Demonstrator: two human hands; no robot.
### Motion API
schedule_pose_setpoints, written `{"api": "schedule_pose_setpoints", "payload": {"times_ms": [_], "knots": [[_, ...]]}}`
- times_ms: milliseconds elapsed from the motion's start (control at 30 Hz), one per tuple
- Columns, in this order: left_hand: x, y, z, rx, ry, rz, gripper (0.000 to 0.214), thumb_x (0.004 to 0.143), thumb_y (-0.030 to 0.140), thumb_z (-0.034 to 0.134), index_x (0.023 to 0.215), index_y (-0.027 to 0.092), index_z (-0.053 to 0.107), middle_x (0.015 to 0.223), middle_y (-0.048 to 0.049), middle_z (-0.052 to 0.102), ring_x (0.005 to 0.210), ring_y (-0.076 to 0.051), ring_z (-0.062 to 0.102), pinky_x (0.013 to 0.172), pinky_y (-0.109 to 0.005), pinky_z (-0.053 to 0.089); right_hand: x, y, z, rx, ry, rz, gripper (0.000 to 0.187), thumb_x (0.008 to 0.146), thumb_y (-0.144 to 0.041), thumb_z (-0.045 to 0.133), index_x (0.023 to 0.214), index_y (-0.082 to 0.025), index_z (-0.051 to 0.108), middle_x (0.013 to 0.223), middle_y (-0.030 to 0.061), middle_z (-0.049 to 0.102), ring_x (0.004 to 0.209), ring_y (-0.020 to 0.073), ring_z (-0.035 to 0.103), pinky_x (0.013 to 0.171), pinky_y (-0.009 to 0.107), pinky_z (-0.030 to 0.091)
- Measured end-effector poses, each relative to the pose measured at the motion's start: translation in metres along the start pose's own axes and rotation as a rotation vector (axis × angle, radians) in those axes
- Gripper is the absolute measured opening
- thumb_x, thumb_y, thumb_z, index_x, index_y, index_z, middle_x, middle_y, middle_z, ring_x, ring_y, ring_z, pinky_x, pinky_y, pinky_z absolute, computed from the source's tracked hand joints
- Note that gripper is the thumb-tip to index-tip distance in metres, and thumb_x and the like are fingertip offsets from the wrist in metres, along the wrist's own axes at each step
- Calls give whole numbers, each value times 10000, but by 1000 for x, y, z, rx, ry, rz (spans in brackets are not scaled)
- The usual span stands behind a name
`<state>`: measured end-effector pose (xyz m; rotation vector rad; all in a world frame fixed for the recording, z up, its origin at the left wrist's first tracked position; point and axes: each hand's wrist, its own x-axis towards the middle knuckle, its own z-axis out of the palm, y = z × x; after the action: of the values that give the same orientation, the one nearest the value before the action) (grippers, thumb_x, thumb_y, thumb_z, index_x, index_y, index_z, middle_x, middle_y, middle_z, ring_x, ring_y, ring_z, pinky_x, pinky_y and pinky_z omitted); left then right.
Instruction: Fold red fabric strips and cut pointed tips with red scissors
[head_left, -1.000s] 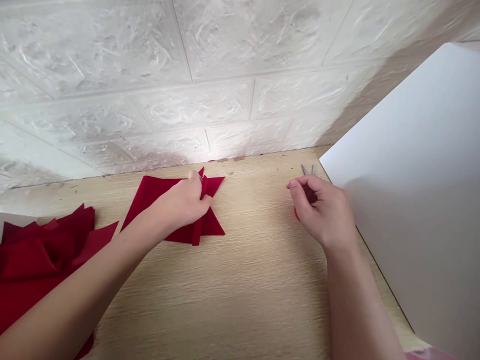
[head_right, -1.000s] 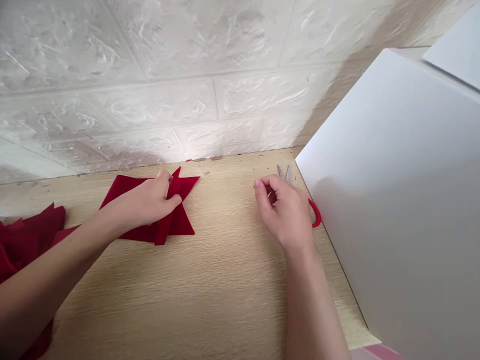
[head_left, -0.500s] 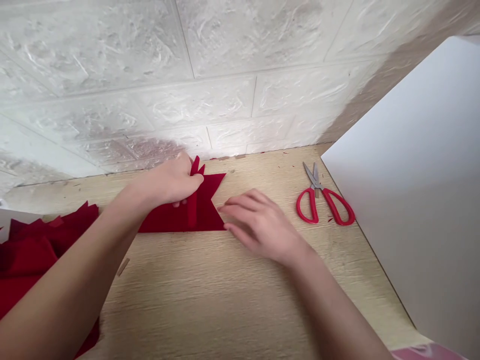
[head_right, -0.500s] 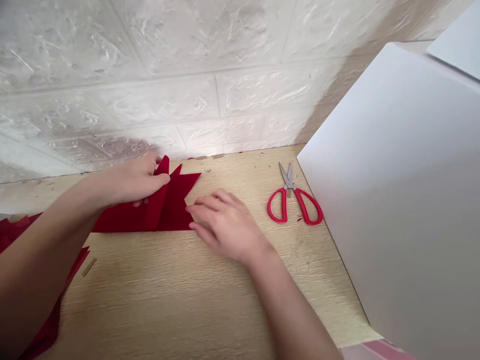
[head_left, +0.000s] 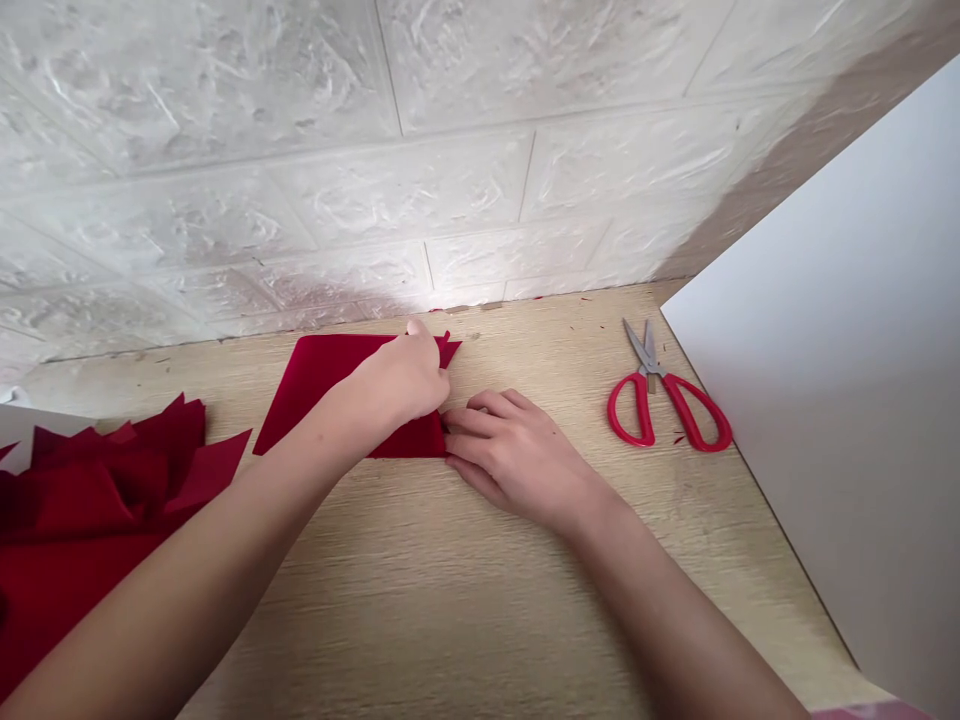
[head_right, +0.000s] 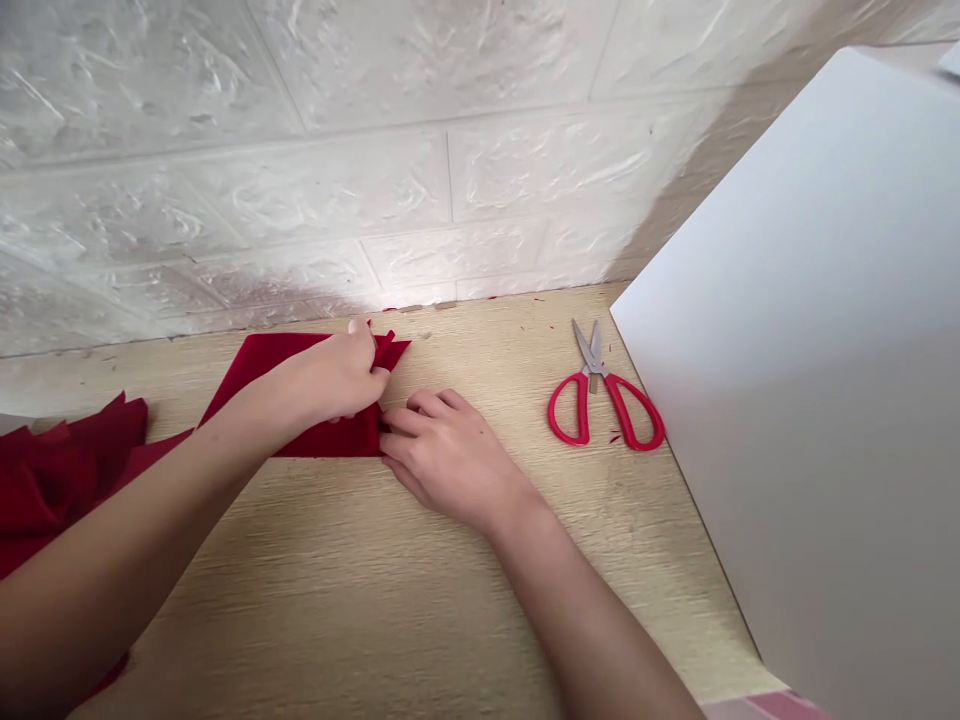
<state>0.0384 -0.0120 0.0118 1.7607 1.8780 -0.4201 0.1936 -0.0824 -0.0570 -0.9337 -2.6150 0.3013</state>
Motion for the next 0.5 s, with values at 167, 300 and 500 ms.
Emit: {"api": "schedule_pose_setpoints", "payload": {"times_ms": [167,300,500], "knots": [[2,-1,3,-13,-15,35,828,926,502,524,1520,-18,271,775,-166,740,682,-345,708,558,-371,444,-3,2,0,92,32,27,222,1051,-264,530,1019,-206,742,1100,52,774,1064,228,638,914,392,449],[2,-17,5,-189,-79,50,1012,861,806,441,1543,77,275,735,-96,731,665,-321,712,610,-381,500,-4,-1,-4,168,66,152,130,1004,-213,580,1022,-149,691,994,83,755,957,237,663,895,385,485],[-18,-79,-10,-223,91,64,678,920,782,363,1297,250,550,1048,-76,724,923,-293,699,835,-410,531,-1,-5,0,81,43,150,323,1063,-386,518,1229,-175,697,1092,100,722,1026,273,625,910,425,484]]}}
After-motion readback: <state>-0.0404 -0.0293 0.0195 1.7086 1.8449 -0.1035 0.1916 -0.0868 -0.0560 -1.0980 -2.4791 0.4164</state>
